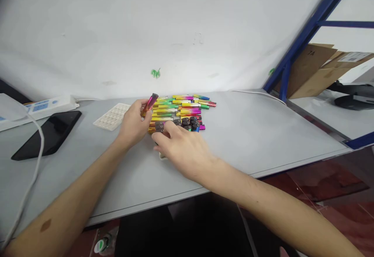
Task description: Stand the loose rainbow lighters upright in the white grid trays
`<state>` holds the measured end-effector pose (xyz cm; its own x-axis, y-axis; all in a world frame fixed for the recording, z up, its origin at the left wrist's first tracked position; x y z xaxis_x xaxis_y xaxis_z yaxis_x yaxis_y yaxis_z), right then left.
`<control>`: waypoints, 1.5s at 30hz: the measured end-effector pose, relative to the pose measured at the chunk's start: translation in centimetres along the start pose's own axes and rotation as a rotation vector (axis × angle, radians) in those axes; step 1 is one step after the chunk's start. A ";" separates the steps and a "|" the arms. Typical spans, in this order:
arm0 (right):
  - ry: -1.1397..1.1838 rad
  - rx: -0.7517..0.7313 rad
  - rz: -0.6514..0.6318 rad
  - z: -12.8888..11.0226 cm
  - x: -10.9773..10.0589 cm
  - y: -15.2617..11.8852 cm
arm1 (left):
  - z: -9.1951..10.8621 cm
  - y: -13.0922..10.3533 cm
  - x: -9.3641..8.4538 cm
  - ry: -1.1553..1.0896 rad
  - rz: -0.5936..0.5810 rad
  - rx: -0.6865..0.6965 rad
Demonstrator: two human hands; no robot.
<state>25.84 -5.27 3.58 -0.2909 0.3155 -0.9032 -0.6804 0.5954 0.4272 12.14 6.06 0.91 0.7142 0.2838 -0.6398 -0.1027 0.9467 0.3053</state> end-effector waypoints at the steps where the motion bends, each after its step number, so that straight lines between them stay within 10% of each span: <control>1: -0.031 0.000 0.039 -0.1 -0.4 0.0 | 0.1 -0.1 0.0 -0.020 -0.006 0.001; 9: 0.138 0.166 0.384 5.5 -3.8 2.0 | 0.1 -0.1 1.0 -0.443 -0.156 -0.027; 16: 0.804 0.203 0.167 11.4 0.0 5.9 | 1.2 -0.6 1.8 -0.641 -0.327 -0.034; 22: 1.221 0.402 0.526 15.5 1.2 3.4 | 1.3 -0.3 0.6 -0.061 -0.160 0.152; 28: 1.385 0.703 0.742 20.6 3.3 -1.7 | 0.4 -1.0 3.0 0.402 -0.335 0.341; 45: 1.078 0.823 0.556 20.5 3.8 -3.8 | 0.4 -0.9 2.6 0.440 -0.261 0.305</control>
<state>41.14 8.85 -0.60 -0.9846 0.1668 -0.0528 0.1445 0.9454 0.2921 14.34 5.92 -0.78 0.3289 0.1460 -0.9330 0.2873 0.9257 0.2461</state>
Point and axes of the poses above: each hand's wrist, its own y-axis towards the middle knuckle, its own x-axis out of the palm, z = x × y, the point moved 8 cm from there along y, towards the middle knuckle, and after that the axes turned 12 degrees about -x, right-handed, at the moved point
